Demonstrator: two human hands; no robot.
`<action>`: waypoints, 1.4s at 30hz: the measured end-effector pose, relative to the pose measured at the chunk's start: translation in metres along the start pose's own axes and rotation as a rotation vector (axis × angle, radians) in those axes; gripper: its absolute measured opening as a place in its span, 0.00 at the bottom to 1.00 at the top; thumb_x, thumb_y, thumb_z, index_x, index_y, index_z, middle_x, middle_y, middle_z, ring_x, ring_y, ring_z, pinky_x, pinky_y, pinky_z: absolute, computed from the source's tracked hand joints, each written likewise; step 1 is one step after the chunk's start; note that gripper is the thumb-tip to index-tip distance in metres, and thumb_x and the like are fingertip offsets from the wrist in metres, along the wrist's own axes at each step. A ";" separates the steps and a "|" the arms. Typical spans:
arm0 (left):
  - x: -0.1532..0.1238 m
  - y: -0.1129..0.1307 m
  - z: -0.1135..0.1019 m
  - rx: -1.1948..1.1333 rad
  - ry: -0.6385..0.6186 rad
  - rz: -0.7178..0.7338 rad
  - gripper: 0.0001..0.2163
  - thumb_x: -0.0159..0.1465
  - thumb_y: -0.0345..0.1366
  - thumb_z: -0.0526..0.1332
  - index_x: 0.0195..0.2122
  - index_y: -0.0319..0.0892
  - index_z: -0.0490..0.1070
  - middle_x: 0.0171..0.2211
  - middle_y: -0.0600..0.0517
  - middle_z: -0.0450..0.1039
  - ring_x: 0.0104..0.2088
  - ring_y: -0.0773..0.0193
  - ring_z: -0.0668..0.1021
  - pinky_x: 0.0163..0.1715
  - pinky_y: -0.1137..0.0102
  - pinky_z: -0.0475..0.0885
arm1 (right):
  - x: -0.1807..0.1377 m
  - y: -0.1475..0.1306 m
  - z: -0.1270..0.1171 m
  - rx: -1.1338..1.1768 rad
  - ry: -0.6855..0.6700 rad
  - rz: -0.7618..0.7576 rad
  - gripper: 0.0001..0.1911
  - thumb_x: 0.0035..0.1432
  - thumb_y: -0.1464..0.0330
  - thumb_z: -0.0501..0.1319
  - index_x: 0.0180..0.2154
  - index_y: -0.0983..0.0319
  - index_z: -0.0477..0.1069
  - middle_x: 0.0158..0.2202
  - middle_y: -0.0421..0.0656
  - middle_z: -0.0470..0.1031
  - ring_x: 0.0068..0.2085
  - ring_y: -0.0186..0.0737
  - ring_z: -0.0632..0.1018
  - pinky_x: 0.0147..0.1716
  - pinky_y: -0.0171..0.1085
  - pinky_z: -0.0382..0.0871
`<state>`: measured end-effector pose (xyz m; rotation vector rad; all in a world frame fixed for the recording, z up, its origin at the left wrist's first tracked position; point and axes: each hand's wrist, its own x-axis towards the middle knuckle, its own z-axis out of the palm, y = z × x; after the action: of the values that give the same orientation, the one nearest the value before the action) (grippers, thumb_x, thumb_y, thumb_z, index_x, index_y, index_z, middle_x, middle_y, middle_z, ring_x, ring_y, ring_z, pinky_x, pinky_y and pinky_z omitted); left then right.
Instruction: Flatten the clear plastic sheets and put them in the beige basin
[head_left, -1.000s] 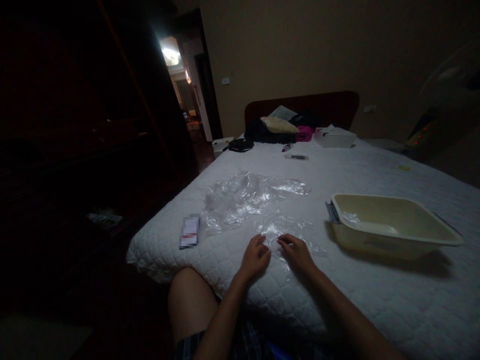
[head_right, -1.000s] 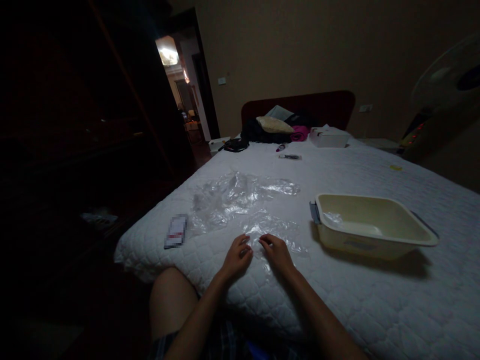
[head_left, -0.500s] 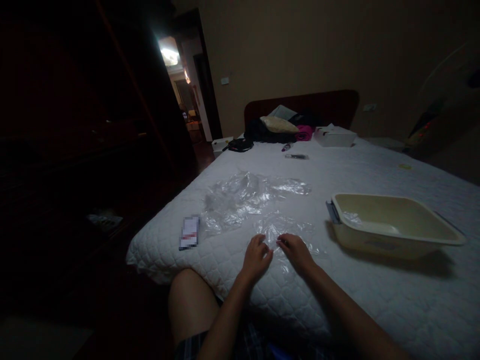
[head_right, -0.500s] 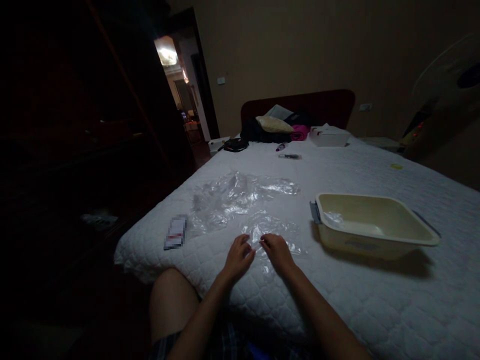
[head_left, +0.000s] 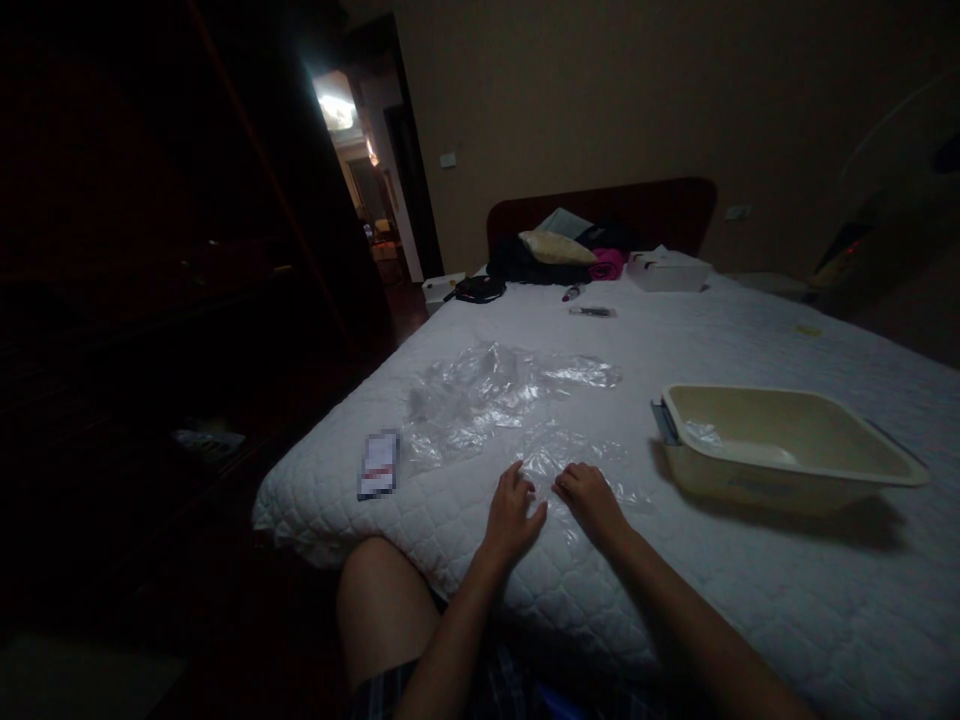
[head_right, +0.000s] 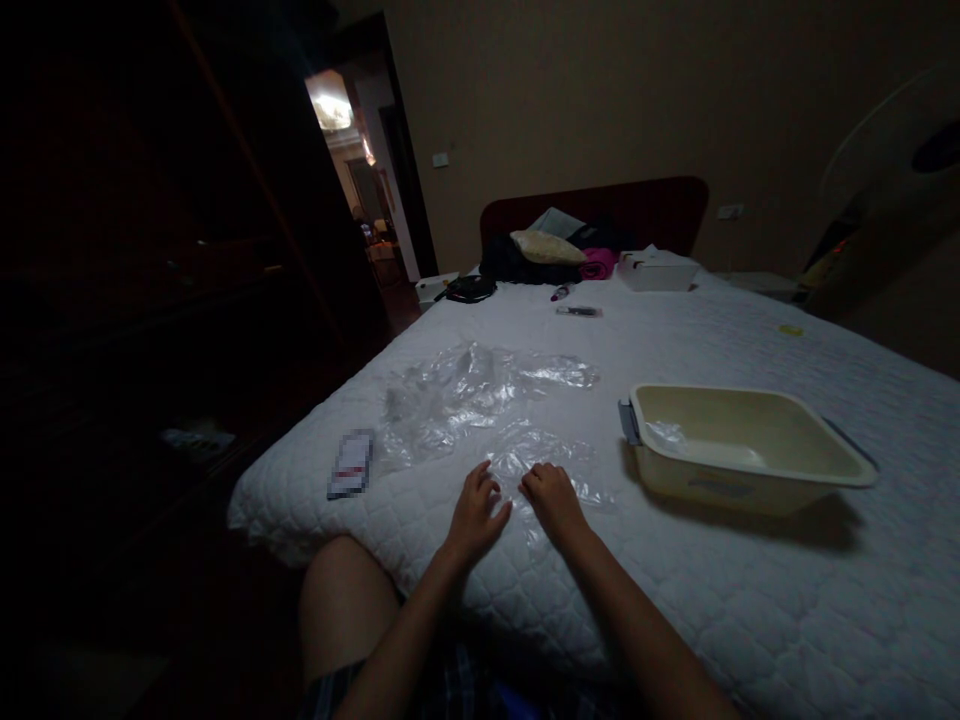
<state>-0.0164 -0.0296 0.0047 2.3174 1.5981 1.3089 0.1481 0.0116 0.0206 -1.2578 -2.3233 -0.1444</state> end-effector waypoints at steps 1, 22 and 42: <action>0.000 0.000 0.000 0.028 -0.004 0.037 0.08 0.55 0.33 0.60 0.36 0.41 0.66 0.53 0.44 0.58 0.52 0.55 0.64 0.48 0.57 0.65 | 0.000 0.000 0.000 -0.008 -0.007 0.001 0.06 0.56 0.69 0.56 0.29 0.62 0.70 0.31 0.44 0.71 0.34 0.39 0.69 0.35 0.36 0.55; -0.017 0.005 0.000 0.177 -0.011 0.304 0.10 0.60 0.29 0.54 0.43 0.42 0.66 0.46 0.46 0.69 0.49 0.58 0.69 0.48 0.56 0.65 | -0.063 0.011 -0.043 0.092 0.093 -0.246 0.12 0.56 0.72 0.51 0.41 0.62 0.69 0.36 0.47 0.73 0.37 0.40 0.71 0.37 0.40 0.64; -0.019 0.016 -0.006 0.124 -0.114 0.330 0.08 0.60 0.29 0.53 0.38 0.41 0.68 0.40 0.47 0.71 0.45 0.61 0.72 0.49 0.58 0.65 | -0.050 -0.004 -0.032 0.191 0.068 -0.228 0.14 0.56 0.74 0.51 0.43 0.62 0.67 0.34 0.47 0.73 0.37 0.41 0.71 0.39 0.42 0.64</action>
<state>-0.0106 -0.0541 0.0038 2.7688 1.3414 1.1272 0.1790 -0.0386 0.0255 -0.8818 -2.3527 -0.0395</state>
